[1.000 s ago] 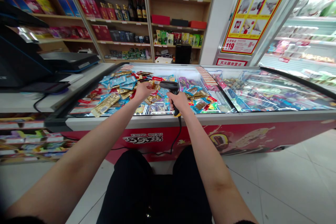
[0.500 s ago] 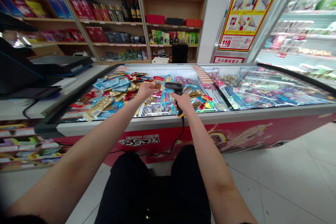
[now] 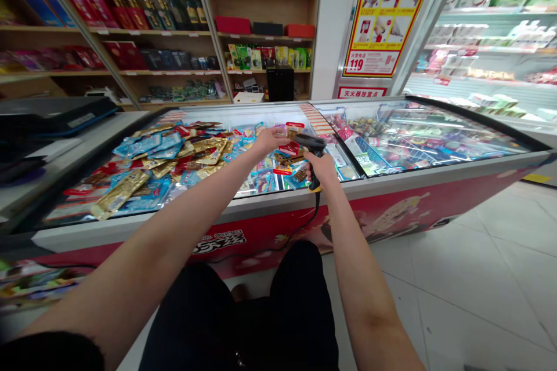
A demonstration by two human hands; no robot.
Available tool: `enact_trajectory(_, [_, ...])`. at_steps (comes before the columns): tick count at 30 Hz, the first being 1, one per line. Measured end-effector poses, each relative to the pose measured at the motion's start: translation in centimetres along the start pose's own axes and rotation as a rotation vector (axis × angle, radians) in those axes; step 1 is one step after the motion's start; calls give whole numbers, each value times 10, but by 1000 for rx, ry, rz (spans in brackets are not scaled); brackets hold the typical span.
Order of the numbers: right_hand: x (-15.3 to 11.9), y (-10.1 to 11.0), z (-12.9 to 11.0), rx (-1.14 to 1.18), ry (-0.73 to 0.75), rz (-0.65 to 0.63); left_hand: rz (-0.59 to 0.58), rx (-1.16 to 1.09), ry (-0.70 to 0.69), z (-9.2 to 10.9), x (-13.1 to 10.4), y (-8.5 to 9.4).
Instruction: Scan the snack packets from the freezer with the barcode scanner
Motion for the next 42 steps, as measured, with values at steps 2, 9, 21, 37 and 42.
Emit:
enact_trajectory(2, [2,10,3,-1,1,20,-11,103,-31,4,4,-13])
enact_trajectory(9, [5,19,12,-14,-2,24,33,323,-57,-5,-7,-8])
enact_trajectory(21, [-5,-45,12,-67,30,-89,112,902,97,-73,-34,90])
enact_trajectory(37, [-36,-160,23,-186,20,-266,126,594,178,-114,-68,163])
enact_trajectory(42, [-44,-181,21,-199,23,-305,254,305,174,-132,-71,185])
Point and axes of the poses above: each hand's wrist, its own x-axis towards the middle knuckle, its own y-axis out of the back of the hand, z = x × y, the point moved 10 cm from there along x, towards the middle knuckle, and after that the axes turned 2 degrees about x, right-handed, at the moved point
